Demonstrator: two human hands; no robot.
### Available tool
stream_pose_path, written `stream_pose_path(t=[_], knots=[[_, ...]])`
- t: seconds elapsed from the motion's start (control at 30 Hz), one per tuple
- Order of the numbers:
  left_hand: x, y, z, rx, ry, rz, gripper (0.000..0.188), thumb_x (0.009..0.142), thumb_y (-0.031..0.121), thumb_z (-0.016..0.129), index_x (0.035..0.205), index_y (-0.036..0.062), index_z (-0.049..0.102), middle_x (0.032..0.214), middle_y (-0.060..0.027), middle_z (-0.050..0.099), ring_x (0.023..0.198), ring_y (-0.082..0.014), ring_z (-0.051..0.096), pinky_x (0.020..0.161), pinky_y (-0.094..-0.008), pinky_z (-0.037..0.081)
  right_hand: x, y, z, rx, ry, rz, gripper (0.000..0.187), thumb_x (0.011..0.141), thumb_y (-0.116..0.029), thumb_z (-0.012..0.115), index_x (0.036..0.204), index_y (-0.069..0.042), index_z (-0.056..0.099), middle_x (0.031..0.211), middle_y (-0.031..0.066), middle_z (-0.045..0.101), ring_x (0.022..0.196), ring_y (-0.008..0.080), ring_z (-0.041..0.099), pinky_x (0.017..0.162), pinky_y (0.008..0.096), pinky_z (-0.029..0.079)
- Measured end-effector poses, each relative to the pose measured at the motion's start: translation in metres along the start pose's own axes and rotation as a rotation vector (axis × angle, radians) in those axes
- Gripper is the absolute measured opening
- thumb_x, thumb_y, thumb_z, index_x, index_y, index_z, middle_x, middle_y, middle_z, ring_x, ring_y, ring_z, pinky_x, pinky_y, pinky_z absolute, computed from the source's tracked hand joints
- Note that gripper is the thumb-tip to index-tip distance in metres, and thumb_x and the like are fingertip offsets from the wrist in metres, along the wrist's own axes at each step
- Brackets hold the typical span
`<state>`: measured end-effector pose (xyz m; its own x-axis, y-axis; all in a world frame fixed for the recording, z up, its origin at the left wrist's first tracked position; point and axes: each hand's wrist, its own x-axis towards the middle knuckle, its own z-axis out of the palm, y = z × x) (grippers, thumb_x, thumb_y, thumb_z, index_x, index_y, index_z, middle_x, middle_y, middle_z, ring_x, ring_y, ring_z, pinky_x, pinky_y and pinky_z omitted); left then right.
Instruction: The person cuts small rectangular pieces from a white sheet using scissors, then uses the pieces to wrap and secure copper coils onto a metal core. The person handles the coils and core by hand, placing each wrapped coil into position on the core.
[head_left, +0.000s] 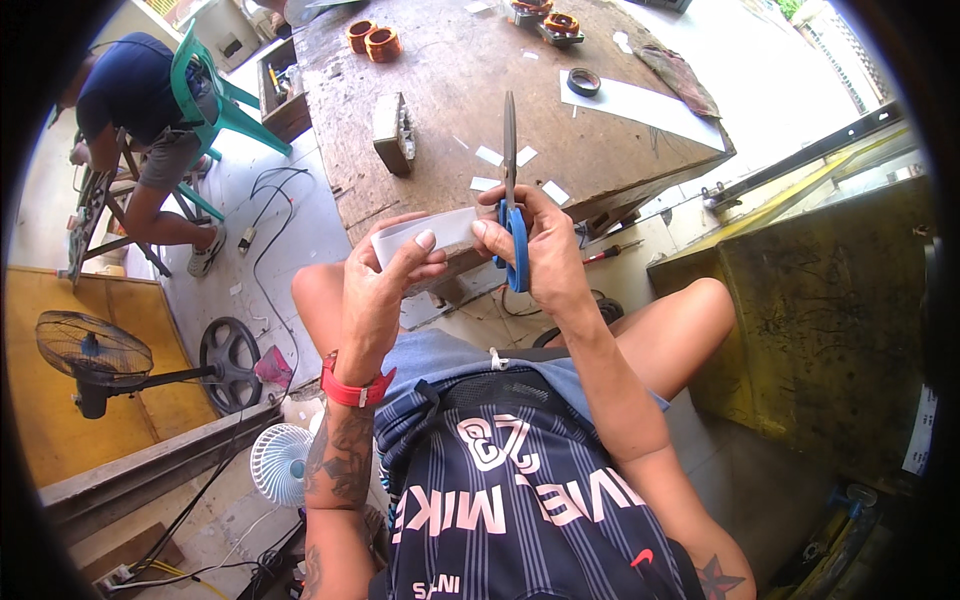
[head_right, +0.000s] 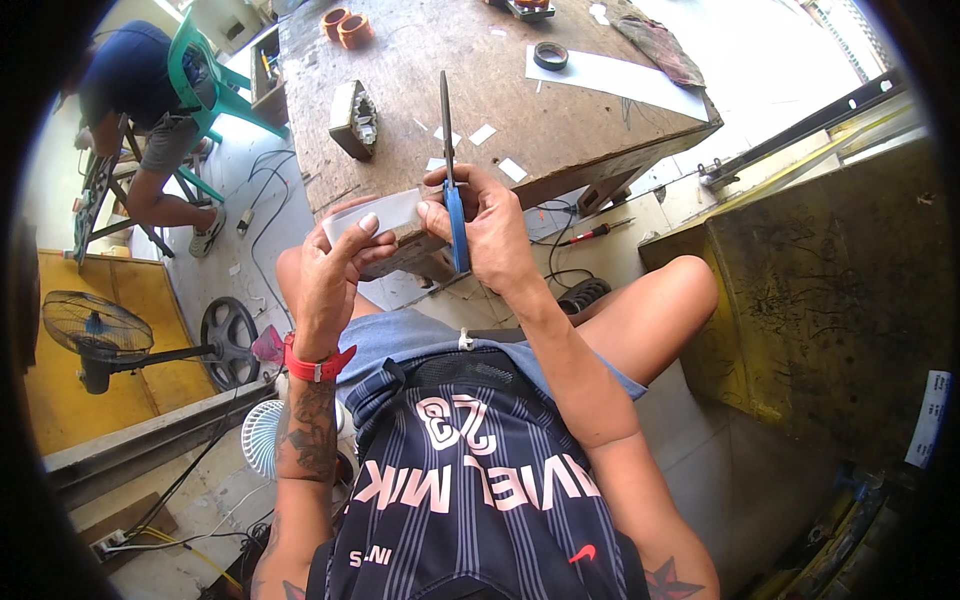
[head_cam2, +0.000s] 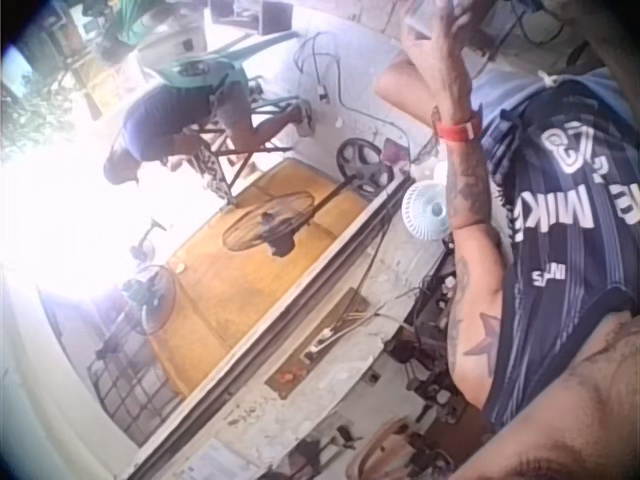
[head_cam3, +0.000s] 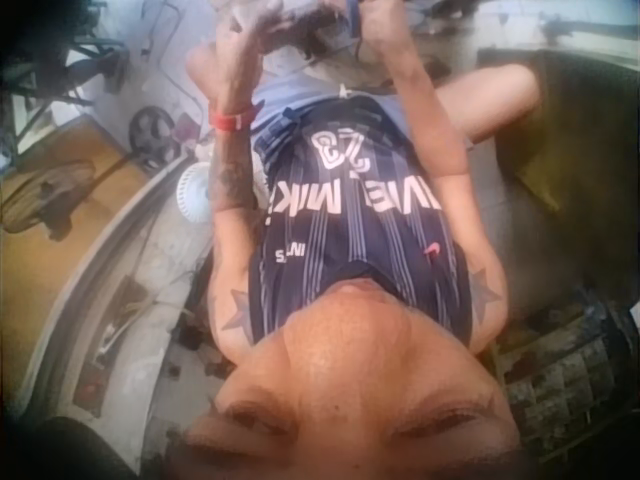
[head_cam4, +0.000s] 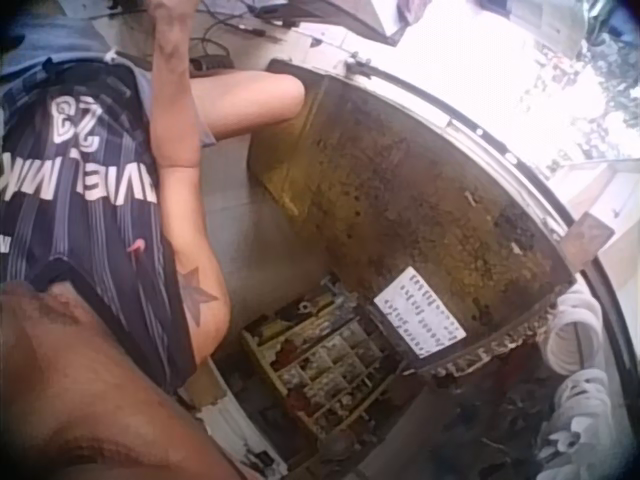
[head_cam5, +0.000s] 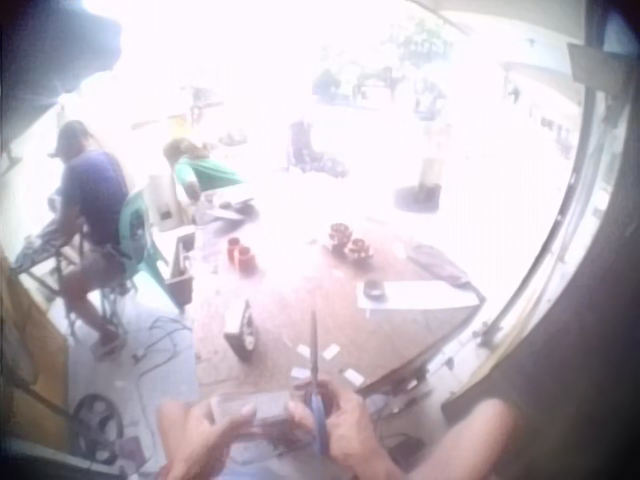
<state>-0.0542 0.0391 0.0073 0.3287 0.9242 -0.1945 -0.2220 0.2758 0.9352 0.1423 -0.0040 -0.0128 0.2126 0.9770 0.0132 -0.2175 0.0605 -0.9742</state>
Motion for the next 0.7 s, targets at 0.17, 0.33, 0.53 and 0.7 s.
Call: stream_pose_path(t=[0.17,0.33,0.53,0.7], knots=[[0.000,-0.003,-0.007,0.179,0.017,0.072,0.029,0.102,0.015,0.073,0.124,-0.0027,0.068,0.101,-0.0093,0.075,0.089,-0.0135,0.073,0.083,-0.0281,0.062,0.001,-0.002,0.003,-0.002,-0.001,0.043,0.034,0.096,-0.013,0.082,0.123,0.001,0.067,0.093,0.0050,0.072,0.082,0.0101,0.068,0.073,0.0256,0.057],[0.010,-0.002,-0.006,0.161,0.078,0.090,0.026,0.103,0.015,0.071,0.121,-0.0029,0.066,0.105,-0.0127,0.075,0.091,-0.0171,0.075,0.084,-0.0299,0.063,-0.013,-0.004,-0.002,-0.152,0.022,0.124,0.036,0.096,-0.021,0.082,0.124,-0.002,0.067,0.091,0.0037,0.072,0.079,0.0084,0.068,0.072,0.0245,0.057],[0.027,0.002,-0.005,-0.064,0.034,0.111,0.028,0.107,0.010,0.063,0.129,-0.0061,0.056,0.119,-0.0228,0.069,0.106,-0.0327,0.077,0.091,-0.0372,0.067,-0.051,0.013,0.004,-0.326,-0.050,0.192,0.050,0.089,-0.037,0.089,0.117,0.000,0.070,0.086,0.0055,0.073,0.076,0.0096,0.062,0.070,0.0283,0.053],[0.031,0.000,-0.002,-0.067,0.004,0.079,0.025,0.107,0.008,0.062,0.127,-0.0057,0.056,0.119,-0.0223,0.069,0.107,-0.0328,0.077,0.090,-0.0360,0.067,-0.049,0.023,0.008,-0.361,-0.120,0.239,0.058,0.089,-0.044,0.088,0.119,0.001,0.070,0.088,0.0079,0.073,0.079,0.0109,0.063,0.073,0.0298,0.053]])
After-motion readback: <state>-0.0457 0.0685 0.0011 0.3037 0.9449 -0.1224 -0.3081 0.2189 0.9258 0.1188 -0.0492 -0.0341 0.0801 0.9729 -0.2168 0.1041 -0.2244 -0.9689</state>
